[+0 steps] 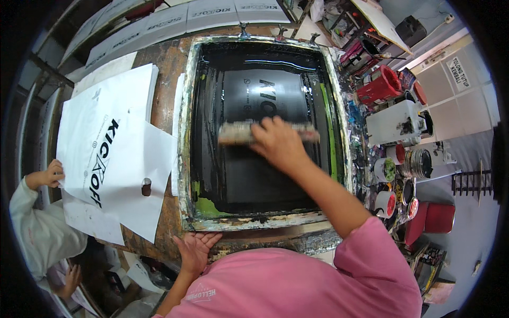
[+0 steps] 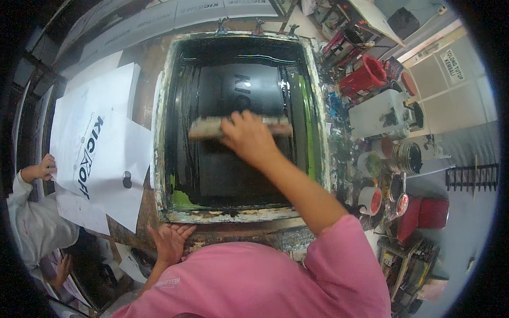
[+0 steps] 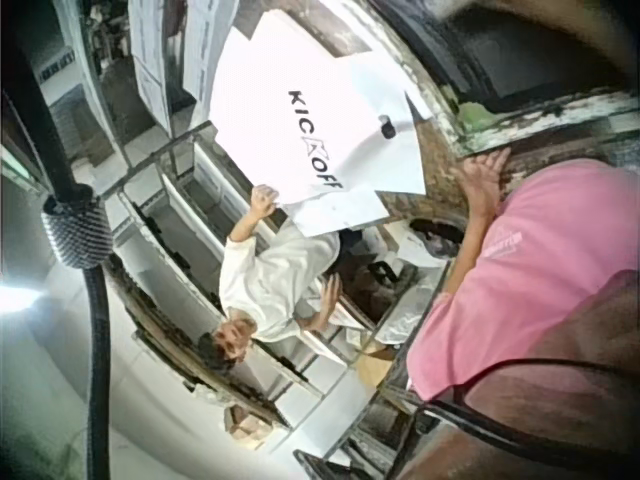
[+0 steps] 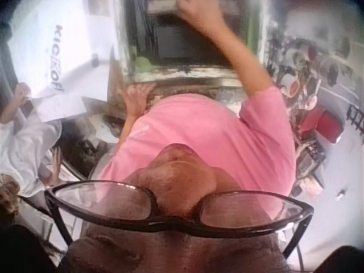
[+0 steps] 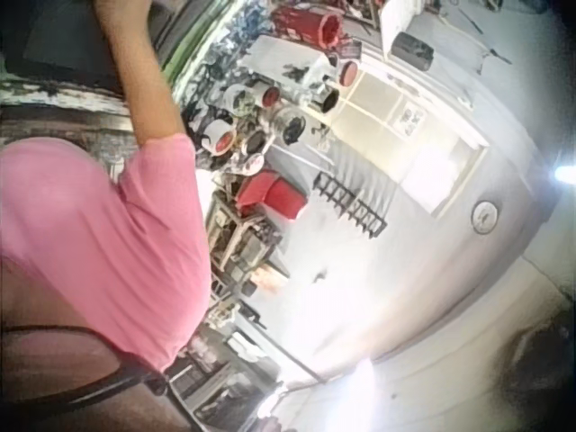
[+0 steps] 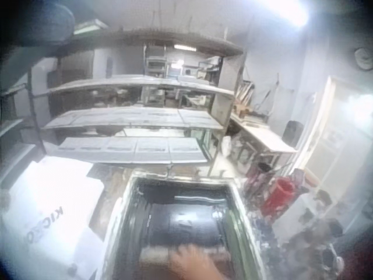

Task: The person performs screen printing on plastic bags by placing a bag on a work surface and applying black ink through a screen using a squeegee.

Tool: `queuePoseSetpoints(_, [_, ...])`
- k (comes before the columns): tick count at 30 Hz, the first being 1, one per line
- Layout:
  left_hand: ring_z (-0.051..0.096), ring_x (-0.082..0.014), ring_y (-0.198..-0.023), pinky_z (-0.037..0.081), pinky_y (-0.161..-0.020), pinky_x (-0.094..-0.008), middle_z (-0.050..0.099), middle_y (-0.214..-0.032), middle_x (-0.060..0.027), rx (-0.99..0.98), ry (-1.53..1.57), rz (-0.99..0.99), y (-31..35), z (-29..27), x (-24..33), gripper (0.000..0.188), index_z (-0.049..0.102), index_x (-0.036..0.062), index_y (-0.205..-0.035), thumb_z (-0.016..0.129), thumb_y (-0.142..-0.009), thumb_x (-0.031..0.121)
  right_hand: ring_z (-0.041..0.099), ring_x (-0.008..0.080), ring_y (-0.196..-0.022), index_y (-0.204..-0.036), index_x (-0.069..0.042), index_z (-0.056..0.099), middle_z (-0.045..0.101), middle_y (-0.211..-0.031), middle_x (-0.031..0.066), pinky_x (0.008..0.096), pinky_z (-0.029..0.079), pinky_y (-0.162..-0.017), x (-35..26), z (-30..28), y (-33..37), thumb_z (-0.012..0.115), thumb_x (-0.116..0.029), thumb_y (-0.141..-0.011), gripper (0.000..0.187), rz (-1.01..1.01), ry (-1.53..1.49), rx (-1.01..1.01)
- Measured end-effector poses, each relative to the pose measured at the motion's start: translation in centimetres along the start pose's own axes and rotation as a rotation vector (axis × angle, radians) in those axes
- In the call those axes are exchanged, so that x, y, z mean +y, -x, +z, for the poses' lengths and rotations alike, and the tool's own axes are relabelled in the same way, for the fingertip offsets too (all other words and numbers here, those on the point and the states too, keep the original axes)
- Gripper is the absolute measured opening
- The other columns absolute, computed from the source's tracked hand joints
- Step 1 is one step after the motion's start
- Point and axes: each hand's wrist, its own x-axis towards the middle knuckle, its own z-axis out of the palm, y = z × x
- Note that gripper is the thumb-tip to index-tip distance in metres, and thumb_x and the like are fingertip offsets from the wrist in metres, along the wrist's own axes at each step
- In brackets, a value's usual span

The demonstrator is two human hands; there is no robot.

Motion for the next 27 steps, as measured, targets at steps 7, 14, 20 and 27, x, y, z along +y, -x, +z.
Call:
queuePoseSetpoints(7, [0.057, -0.0392, -0.126, 0.045, -0.11, -0.0595, 0.053, -0.136, -0.0251, 0.056, -0.047, 0.062, 0.1, 0.8, 0.2, 0.102, 0.041, -0.0035, -0.137, 0.036, -0.087, 0.085, 0.066, 0.0342, -0.094, -0.102, -0.01, 0.065, 0.067, -0.096, 0.0122, 0.0491, 0.054, -0.073, 11.1, 2.0, -13.0, 0.067, -0.043, -0.091, 0.035, -0.017, 0.098, 0.016])
queuePoseSetpoints(14, [0.057, -0.0373, -0.128, 0.042, -0.111, -0.0619, 0.059, -0.137, -0.0223, -0.143, 0.022, 0.168, -0.2, -0.9, -0.9, 0.097, 0.055, -0.0011, -0.135, 0.043, -0.087, 0.083, 0.069, 0.035, -0.092, -0.102, -0.012, 0.067, 0.071, -0.094, 0.0138, 0.0505, 0.054, -0.076, 14.1, 1.4, -16.7, 0.058, -0.049, -0.096, 0.039, -0.092, 0.087, 0.015])
queuePoseSetpoints(20, [0.057, -0.0403, -0.128, 0.038, -0.114, -0.0617, 0.062, -0.134, -0.024, -0.297, 0.034, 0.188, -1.0, -1.9, -1.3, 0.086, 0.061, 0.0075, -0.136, 0.039, -0.092, 0.079, 0.068, 0.0352, -0.089, -0.103, -0.012, 0.063, 0.068, -0.092, 0.0123, 0.0495, 0.054, -0.075, 8.6, -0.3, -9.7, 0.057, -0.049, -0.097, 0.038, -0.047, 0.105, -0.034])
queuePoseSetpoints(27, [0.056, -0.0403, -0.13, 0.036, -0.117, -0.0561, 0.06, -0.137, -0.0264, -0.349, -0.001, 0.191, -1.3, -1.4, -0.9, 0.095, 0.053, 0.0031, -0.142, 0.034, -0.092, 0.081, 0.068, 0.034, -0.08, -0.104, -0.007, 0.055, 0.066, -0.086, 0.0125, 0.0463, 0.053, -0.067, -5.7, -7.1, 6.9, 0.067, -0.043, -0.092, 0.04, 0.081, 0.029, -0.175])
